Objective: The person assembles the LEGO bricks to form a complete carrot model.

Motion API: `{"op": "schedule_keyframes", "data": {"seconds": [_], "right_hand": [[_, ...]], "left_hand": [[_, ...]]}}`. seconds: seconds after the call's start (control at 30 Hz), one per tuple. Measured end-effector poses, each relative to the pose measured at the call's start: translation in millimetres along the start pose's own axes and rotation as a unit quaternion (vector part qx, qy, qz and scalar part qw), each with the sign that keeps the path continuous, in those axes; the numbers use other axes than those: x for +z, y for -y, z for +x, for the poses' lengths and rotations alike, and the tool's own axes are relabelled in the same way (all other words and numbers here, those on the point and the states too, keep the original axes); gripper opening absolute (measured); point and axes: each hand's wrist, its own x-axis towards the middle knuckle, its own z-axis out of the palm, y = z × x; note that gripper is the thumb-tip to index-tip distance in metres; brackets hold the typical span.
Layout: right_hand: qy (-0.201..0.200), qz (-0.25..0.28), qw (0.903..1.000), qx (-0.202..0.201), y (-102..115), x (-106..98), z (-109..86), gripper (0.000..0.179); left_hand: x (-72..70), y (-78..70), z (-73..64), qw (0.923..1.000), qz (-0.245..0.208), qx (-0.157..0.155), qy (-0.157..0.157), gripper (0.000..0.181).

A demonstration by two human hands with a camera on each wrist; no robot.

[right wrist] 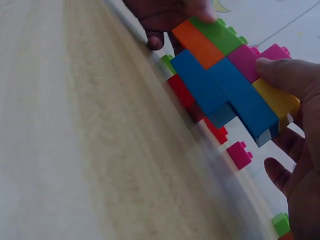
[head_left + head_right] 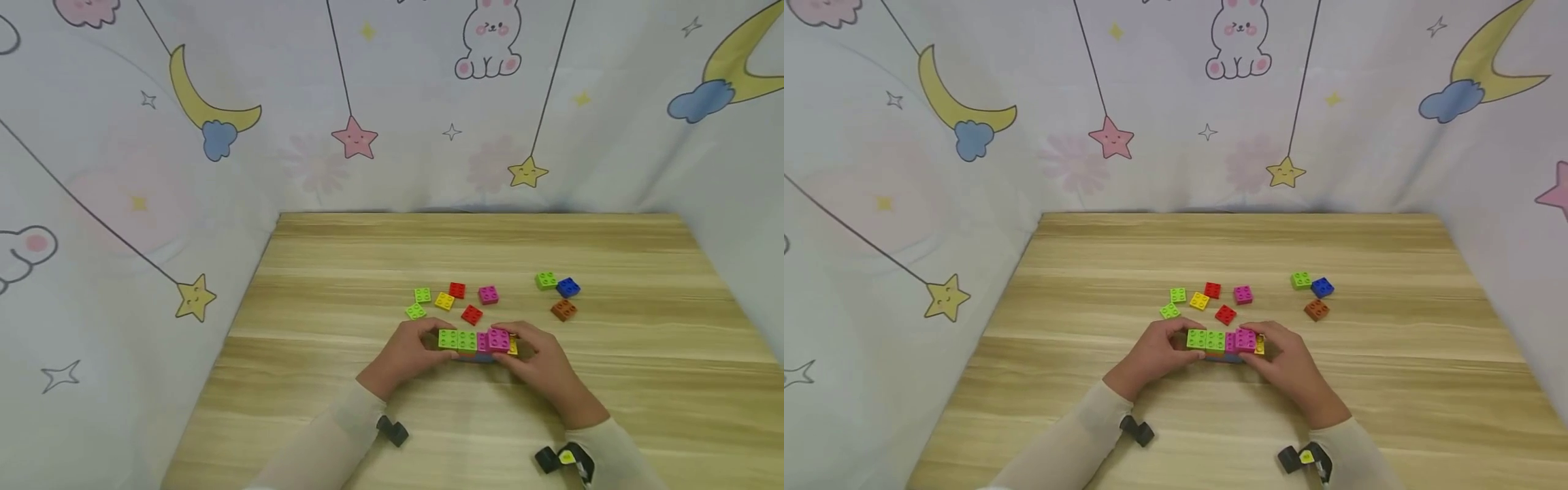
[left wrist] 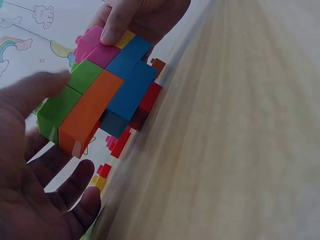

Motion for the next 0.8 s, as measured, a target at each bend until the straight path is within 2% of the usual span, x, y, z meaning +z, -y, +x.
{"op": "schedule_keyframes", "data": {"seconds": [0.13, 0.27, 0.4, 0.57, 0.7, 0.8], "right_hand": [[0.008, -0.004, 0.9997, 0.022, 0, -6, 0.8, 0.044], [0.025, -0.003, 0.9989, 0.039, -2, -16, 0.6, 0.042], [0.043, 0.008, 0.9976, 0.053, -7, -29, -2.6, 0.038], [0.044, 0.015, 0.9978, 0.049, -10, -38, -4.7, 0.038], [0.04, 0.017, 0.9984, 0.035, -11, -39, -5.4, 0.038], [0.036, 0.017, 0.9987, 0.031, -13, -40, -6.1, 0.038]], "left_hand": [[-6.0, -3.9, 12.0, 0.9994, -0.011, 0.028, -0.015, 0.032], [-8.6, -7.2, 37.3, 0.9976, -0.006, 0.061, -0.032, 0.033], [-2.5, -11.5, 68.9, 0.9932, 0.067, 0.092, -0.024, 0.038], [12.1, -18.3, 107.0, 0.9771, 0.171, 0.126, 0.006, 0.042], [25.0, -19.9, 128.0, 0.9654, 0.234, 0.112, 0.022, 0.042], [31.5, -19.8, 138.8, 0.9603, 0.261, 0.096, 0.027, 0.039]]}}
